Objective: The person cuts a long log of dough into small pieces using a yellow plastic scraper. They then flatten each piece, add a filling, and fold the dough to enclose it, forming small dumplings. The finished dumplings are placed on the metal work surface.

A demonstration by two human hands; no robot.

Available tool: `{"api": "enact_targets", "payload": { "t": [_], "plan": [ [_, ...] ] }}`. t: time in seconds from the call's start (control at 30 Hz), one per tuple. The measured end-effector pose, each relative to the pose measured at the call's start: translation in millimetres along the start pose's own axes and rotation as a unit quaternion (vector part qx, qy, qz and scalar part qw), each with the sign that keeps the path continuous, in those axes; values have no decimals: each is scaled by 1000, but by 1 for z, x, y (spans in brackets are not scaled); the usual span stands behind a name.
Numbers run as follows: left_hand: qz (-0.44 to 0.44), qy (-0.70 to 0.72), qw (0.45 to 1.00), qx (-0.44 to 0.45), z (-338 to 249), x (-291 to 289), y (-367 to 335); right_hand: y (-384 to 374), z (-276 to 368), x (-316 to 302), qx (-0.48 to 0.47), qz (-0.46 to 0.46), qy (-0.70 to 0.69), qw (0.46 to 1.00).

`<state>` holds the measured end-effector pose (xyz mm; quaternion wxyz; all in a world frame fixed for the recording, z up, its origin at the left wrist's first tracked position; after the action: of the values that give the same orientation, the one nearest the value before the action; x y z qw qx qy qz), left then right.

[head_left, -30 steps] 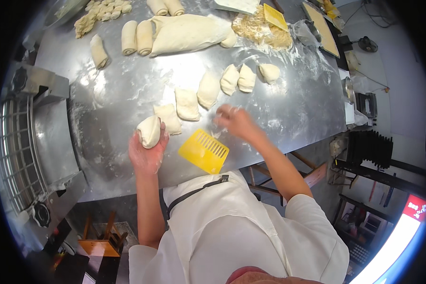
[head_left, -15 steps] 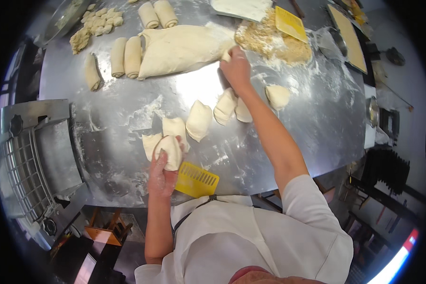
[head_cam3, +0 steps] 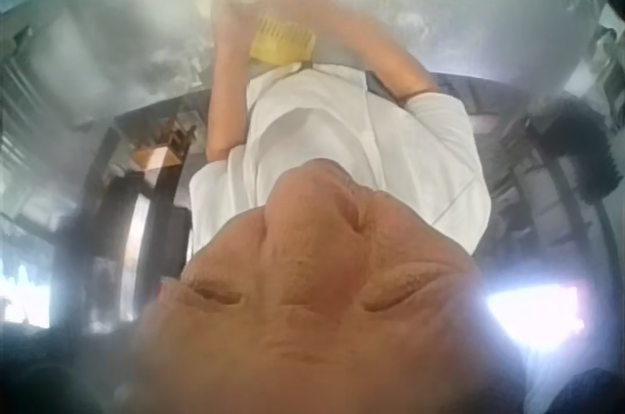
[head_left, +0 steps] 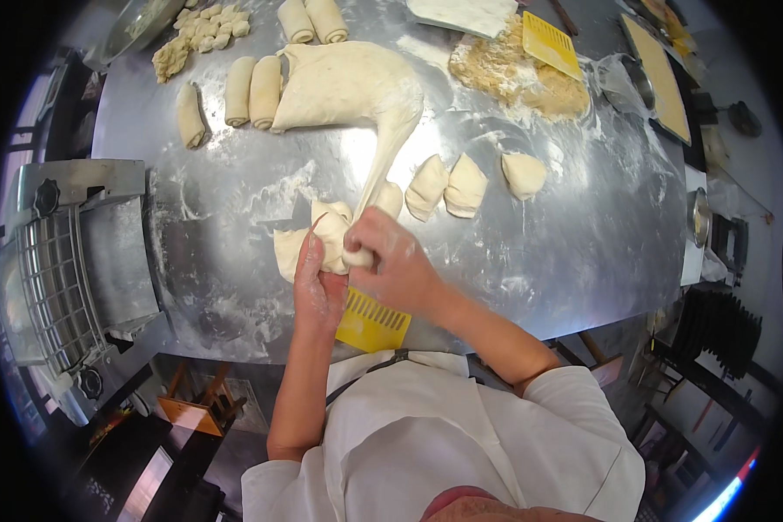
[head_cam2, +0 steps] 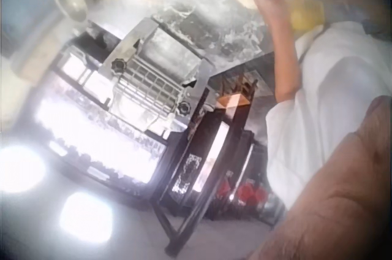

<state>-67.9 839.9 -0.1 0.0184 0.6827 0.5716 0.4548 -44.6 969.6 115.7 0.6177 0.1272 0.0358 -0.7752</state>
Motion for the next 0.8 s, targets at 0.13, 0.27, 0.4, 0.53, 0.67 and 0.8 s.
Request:
{"api": "enact_targets", "payload": {
  "t": [0.13,0.27,0.4,0.53,0.67,0.8],
  "plan": [
    [60,47,993,-94,14,-15,15,44,36,40,-68,43,-4,997],
    [80,64,990,-100,5,-22,34,60,46,49,-41,-61,-2,997],
    [163,77,982,-63,-33,-4,66,76,45,67,-71,-140,149,976],
    [206,-109,972,-24,-37,-40,72,83,32,102,-15,-113,211,971],
    [139,-70,986,-58,-33,-89,58,88,7,115,237,-11,73,969],
    [75,-136,988,-10,-50,-97,58,102,41,80,51,-138,202,968]
  ]
}}
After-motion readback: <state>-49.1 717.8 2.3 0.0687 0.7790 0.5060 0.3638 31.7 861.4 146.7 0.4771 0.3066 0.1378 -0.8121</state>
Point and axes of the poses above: each hand's wrist, its own y-axis away from the middle knuckle, its own x-axis out of the palm, z = x × y, the point moved 10 cm from there along -y, towards the middle knuckle, and after that the axes turned 7 degrees about x, right-handed, at the moved point
